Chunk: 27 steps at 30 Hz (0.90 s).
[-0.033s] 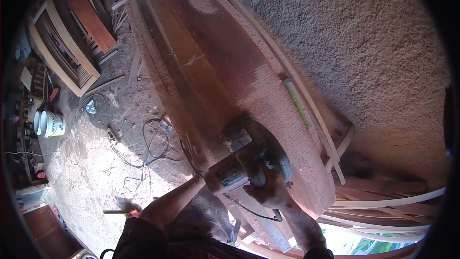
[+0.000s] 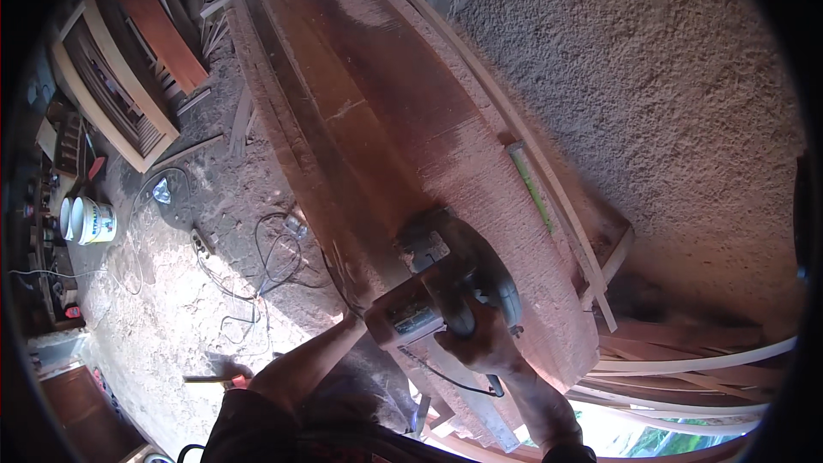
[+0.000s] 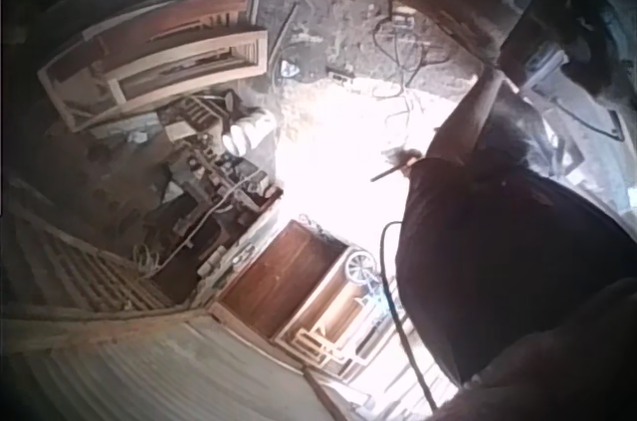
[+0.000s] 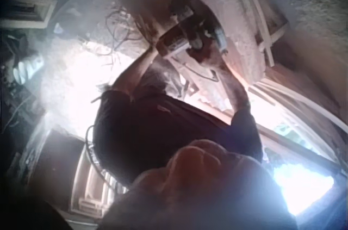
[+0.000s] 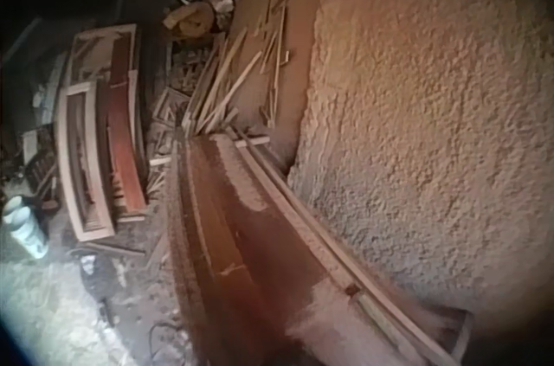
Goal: The person uses a handheld circular saw to cut a long plank of wood resting on a makeshift wooden frame. The person guides the saw along the length of the plank, making multiple passes to trim the wood. The workspace is cluttered with various pieces of lumber and tools.
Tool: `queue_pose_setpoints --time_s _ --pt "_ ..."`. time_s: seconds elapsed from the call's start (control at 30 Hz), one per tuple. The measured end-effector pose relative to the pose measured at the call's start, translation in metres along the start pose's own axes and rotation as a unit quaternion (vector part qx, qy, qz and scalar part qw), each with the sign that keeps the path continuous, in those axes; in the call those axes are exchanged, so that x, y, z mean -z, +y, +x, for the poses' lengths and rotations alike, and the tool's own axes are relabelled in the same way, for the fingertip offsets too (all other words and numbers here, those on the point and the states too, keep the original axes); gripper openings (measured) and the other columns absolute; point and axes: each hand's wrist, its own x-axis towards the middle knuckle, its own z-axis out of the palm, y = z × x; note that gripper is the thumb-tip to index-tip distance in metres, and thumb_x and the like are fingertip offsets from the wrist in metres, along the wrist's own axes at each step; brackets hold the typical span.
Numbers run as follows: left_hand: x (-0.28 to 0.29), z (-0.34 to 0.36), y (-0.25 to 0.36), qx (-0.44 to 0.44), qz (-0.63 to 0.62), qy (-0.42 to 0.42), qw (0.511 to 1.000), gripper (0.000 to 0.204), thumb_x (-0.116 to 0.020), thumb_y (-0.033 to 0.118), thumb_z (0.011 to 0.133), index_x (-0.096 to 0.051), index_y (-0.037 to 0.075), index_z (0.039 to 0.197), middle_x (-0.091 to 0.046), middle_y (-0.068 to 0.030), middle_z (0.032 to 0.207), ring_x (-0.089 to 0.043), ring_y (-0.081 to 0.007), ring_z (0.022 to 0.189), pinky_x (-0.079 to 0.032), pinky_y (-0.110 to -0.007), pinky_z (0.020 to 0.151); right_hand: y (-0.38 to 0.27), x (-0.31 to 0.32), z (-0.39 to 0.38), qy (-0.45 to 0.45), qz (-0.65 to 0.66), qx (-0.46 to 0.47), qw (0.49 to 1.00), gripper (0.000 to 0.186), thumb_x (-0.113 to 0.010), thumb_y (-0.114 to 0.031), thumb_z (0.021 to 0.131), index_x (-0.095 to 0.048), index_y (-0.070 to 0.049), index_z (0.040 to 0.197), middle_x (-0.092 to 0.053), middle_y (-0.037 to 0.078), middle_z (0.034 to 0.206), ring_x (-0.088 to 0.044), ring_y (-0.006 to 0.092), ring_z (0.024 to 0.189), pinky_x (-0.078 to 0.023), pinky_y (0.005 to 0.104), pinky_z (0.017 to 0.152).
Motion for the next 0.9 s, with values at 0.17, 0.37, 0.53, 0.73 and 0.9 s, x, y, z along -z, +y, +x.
queue_pose_setpoints --time_s 0.17,0.37,0.53,0.73,0.9 --pt "0.002 -0.003 0.0 0.002 0.007 -0.001 1.0 0.068 -0.051 0.033 0.105 -0.028 0.002 0.161 -0.04 -0.0197 0.161 -0.04 -0.03 0.148 -0.036 -0.042 0.117 -0.002 -0.002 0.013 0.003 -0.004 0.029 1.0 0.062 -0.077 -0.012 0.079 -0.058 0.003 0.135 -0.072 0.023 0.1 -0.072 0.0336 0.092 -0.057 0.0442 0.079" --pt "0.021 -0.007 -0.007 -0.018 0.027 -0.031 0.999 0.069 -0.052 0.033 0.105 -0.028 0.002 0.161 -0.041 -0.0194 0.16 -0.04 -0.0298 0.148 -0.037 -0.042 0.117 -0.016 -0.002 0.027 -0.019 0.009 -0.023 1.0 0.058 -0.077 -0.012 0.079 -0.06 0.003 0.132 -0.071 0.022 0.103 -0.072 0.0337 0.095 -0.056 0.0446 0.082" --pt "0.082 0.018 -0.016 -0.146 0.144 -0.189 0.96 0.069 -0.052 0.033 0.105 -0.028 0.002 0.161 -0.041 -0.0192 0.16 -0.041 -0.0296 0.148 -0.037 -0.042 0.117 -0.014 -0.002 0.026 -0.034 0.01 -0.068 0.997 0.059 -0.076 -0.012 0.079 -0.06 0.001 0.134 -0.071 0.023 0.104 -0.072 0.0346 0.095 -0.056 0.0448 0.08" --pt "0.22 0.095 -0.064 -0.318 0.316 -0.471 0.759 0.048 -0.06 0.017 0.095 -0.053 0.006 0.141 -0.064 -0.0154 0.132 -0.065 -0.0285 0.118 -0.053 -0.045 0.096 -0.014 -0.006 0.035 0.008 -0.015 0.056 0.998 0.062 -0.077 -0.011 0.077 -0.058 -0.001 0.136 -0.07 0.024 0.102 -0.072 0.0381 0.09 -0.057 0.0456 0.076" --pt "0.176 0.264 -0.043 -0.024 0.104 -0.018 0.994 0.034 -0.046 0.022 0.107 -0.069 0.004 0.124 -0.074 -0.0145 0.115 -0.07 -0.0233 0.108 -0.054 -0.036 0.088 -0.014 0.002 0.025 -0.007 -0.021 -0.015 1.0 0.065 -0.076 -0.01 0.078 -0.056 0.0 0.139 -0.069 0.026 0.104 -0.071 0.0421 0.091 -0.057 0.0475 0.077"
